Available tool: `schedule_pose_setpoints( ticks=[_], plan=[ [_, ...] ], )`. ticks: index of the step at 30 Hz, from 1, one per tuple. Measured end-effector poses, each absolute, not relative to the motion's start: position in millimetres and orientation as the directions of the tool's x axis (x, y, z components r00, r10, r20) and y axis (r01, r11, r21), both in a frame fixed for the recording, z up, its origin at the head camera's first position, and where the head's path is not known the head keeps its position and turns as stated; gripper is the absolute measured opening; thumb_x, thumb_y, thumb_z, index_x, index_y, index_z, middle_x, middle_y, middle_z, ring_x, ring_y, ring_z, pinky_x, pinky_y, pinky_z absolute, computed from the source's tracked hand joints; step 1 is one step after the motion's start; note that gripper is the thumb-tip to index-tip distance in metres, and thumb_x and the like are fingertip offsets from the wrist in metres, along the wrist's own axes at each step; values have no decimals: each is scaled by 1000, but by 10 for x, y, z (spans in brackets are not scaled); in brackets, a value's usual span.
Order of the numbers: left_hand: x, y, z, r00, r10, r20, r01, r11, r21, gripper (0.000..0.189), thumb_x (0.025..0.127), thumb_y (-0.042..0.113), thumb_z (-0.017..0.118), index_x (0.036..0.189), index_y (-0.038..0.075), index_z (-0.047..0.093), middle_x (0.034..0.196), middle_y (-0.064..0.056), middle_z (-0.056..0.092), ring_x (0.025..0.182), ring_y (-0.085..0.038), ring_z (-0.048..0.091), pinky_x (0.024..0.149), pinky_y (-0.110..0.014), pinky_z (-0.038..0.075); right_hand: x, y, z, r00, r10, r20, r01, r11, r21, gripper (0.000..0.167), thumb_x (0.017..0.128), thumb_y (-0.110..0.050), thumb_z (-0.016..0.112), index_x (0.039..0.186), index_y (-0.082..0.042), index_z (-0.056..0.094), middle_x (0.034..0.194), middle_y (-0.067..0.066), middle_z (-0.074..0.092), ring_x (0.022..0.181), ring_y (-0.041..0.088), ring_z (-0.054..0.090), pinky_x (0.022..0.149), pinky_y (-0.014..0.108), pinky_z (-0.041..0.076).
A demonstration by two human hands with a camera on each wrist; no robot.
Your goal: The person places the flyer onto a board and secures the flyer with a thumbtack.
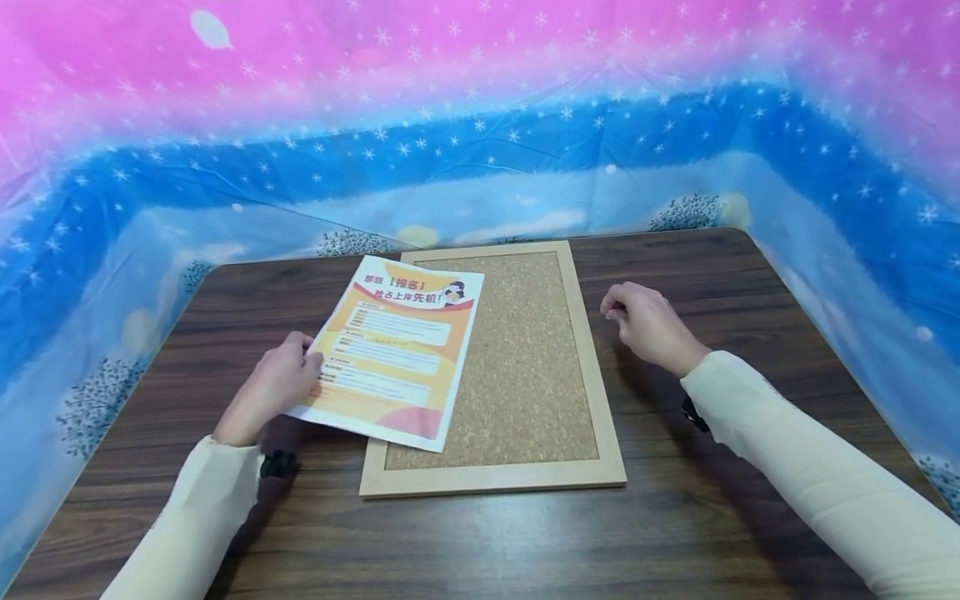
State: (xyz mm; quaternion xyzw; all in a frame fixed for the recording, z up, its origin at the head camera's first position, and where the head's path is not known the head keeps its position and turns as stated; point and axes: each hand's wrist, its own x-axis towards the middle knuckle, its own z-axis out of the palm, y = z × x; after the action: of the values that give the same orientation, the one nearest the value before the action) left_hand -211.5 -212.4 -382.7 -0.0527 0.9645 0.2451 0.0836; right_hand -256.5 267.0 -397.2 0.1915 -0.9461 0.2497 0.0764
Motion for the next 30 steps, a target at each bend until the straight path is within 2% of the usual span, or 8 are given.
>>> schedule_pose_setpoints(
  ticks=[8,13,18,24,30],
  plan=[
    [-2077,-1850,-3863,-980,44,-192,-53,878,475,53,98,17,49,143,-2,29,105,-17,58,83,-25,55,72,-39,43,-2702,2541,-3901,-916,-318,244,-398,787,-471,16,93,6,52,98,-3,64,94,9,60,79,23,56,67,41,44],
    [-2054,-1658,-3879,-973,104,-204,-3,884,467,55,97,16,53,144,0,29,105,-12,58,81,-22,55,71,-36,43,-2790,2404,-3833,-916,-329,229,-400,769,-498,14,95,2,52,101,-3,63,96,10,59,79,23,56,64,40,42],
    [-2009,-1479,-3924,-965,171,-196,65,889,454,58,96,17,56,144,1,29,115,-14,58,84,-21,55,72,-36,44,-2912,2332,-3776,-935,-303,187,-356,774,-523,13,95,1,51,101,-3,62,98,12,60,78,23,53,64,40,41],
    [-1949,-1332,-3955,-951,254,-174,155,884,441,59,93,18,61,141,0,33,113,-12,59,81,-19,56,69,-34,45,-3066,2246,-3758,-945,-291,147,-323,771,-549,15,96,0,49,105,-1,61,102,15,61,79,26,54,65,40,43],
    [-1934,-1231,-3966,-928,332,-172,219,855,470,63,93,21,62,144,1,29,122,-10,55,93,-16,57,74,-34,47,-3200,2109,-3780,-956,-270,112,-284,763,-581,15,96,-2,51,107,-2,61,103,15,60,84,26,54,69,41,45]
  ],
)
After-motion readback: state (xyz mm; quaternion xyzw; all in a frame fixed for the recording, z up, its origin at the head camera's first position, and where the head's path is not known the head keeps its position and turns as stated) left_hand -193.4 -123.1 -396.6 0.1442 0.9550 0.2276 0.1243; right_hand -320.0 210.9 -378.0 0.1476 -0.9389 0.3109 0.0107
